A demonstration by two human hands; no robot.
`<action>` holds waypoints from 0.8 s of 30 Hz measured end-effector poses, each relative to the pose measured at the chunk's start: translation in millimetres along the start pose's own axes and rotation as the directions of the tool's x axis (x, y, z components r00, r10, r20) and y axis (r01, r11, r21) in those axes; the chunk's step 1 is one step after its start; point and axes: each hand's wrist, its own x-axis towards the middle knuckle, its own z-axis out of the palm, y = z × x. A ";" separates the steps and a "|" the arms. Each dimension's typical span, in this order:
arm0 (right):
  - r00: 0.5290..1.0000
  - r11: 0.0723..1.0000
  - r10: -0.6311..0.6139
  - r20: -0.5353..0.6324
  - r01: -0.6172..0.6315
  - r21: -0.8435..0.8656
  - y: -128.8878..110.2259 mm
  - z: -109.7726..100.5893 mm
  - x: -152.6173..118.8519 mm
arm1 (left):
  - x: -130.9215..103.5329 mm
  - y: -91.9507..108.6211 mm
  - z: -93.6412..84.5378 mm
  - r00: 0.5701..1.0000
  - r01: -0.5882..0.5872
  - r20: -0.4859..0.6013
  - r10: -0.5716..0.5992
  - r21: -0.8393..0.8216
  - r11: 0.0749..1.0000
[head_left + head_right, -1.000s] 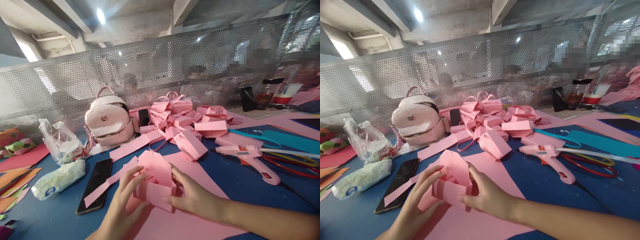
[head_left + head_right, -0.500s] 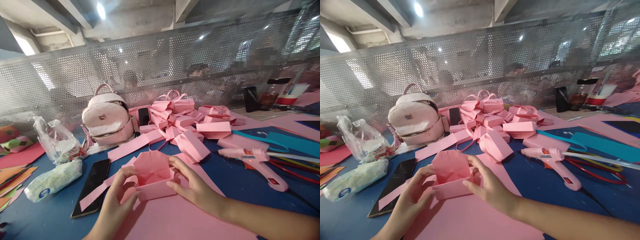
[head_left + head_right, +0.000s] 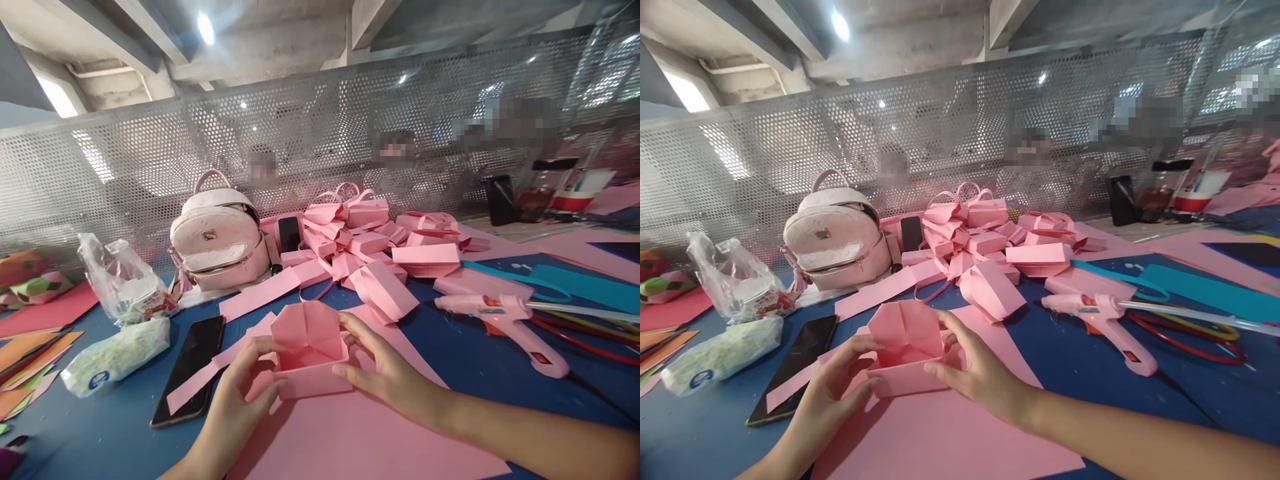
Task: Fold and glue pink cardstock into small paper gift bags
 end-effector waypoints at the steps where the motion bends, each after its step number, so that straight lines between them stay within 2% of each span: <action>1: 1.000 1.000 -0.003 0.009 0.003 -0.003 -0.3 0.0 0.3 | -0.2 -0.5 -0.4 1.000 0.006 -0.002 -0.006 0.016 1.000; 5: 0.998 1.000 0.006 0.067 -0.007 0.016 2.1 0.5 1.2 | -0.7 -1.0 -2.6 1.000 0.019 0.000 -0.019 0.108 0.994; 11: 0.996 1.000 0.029 0.083 -0.028 -0.009 4.5 1.5 2.2 | -2.0 2.1 -2.4 0.995 0.038 0.085 -0.051 0.150 0.988; 16: 0.995 0.997 0.053 0.086 -0.048 -0.054 -1.7 1.0 0.6 | -3.4 1.4 -1.0 0.991 0.112 0.052 -0.120 0.143 0.983; 20: 0.990 0.992 0.126 0.058 -0.127 0.023 -4.4 -0.5 0.1 | -4.8 4.5 -1.3 0.988 0.119 0.083 -0.130 0.127 0.985; 24: 0.983 0.971 0.155 0.102 -0.171 0.168 -4.3 -2.1 3.1 | -8.9 8.7 -1.1 0.978 0.164 0.125 -0.165 0.019 0.986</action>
